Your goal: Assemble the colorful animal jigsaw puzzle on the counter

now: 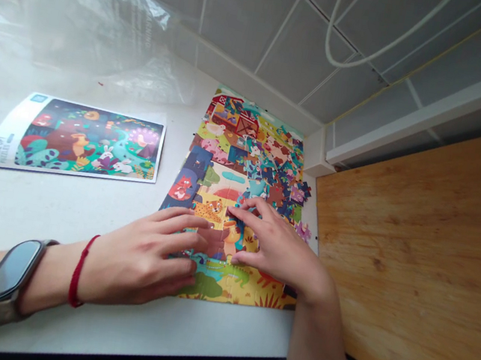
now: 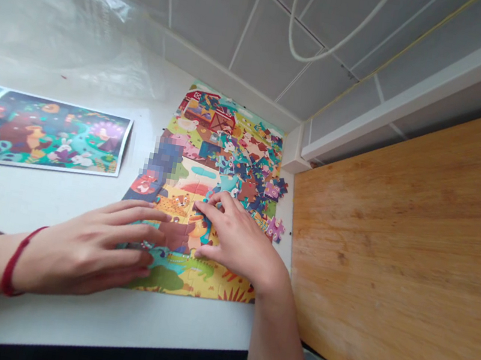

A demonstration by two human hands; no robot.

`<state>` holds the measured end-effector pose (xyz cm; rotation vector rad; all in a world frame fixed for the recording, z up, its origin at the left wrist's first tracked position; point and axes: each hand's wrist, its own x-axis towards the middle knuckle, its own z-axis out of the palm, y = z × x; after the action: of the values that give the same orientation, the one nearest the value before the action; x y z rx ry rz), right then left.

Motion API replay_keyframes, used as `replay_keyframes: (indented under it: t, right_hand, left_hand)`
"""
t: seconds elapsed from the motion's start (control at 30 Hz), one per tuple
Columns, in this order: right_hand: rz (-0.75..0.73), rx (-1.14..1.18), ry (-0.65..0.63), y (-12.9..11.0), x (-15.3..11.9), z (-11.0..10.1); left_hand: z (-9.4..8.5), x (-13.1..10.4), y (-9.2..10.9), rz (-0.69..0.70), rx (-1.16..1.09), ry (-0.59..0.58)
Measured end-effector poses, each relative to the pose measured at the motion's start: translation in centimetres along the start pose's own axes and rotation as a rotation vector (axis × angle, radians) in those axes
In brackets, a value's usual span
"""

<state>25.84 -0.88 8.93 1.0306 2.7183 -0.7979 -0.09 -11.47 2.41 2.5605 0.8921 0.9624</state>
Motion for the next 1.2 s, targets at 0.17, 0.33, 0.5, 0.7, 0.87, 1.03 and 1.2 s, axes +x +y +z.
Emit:
replay_keyframes:
  t: [0.17,0.33,0.5,0.7,0.87,1.03,1.2]
  right_hand:
    - [0.002,-0.004,-0.014,-0.1,0.0,-0.1]
    - [0.001,-0.003,-0.007,-0.1,0.0,-0.1]
    - [0.007,-0.011,-0.015,-0.2,0.0,-0.1]
    - [0.004,0.000,-0.002,-0.2,0.0,-0.1]
    - [0.004,-0.007,-0.011,-0.2,0.1,-0.1]
    - [0.009,0.000,-0.012,-0.3,0.1,-0.2]
    - [0.012,-0.002,-0.015,-0.3,0.1,-0.3]
  left_hand:
    - [0.1,0.0,0.6,0.118,-0.081,-0.043]
    - [0.1,0.2,0.7,0.149,-0.127,-0.071]
    - [0.2,0.2,0.6,0.157,-0.149,-0.084]
    - [0.3,0.1,0.5,0.159,-0.160,-0.103]
    - [0.4,0.0,0.5,0.155,-0.159,-0.091]
    - [0.9,-0.5,0.2,0.100,-0.107,-0.077]
    - [1.3,-0.7,0.1,0.067,-0.088,-0.075]
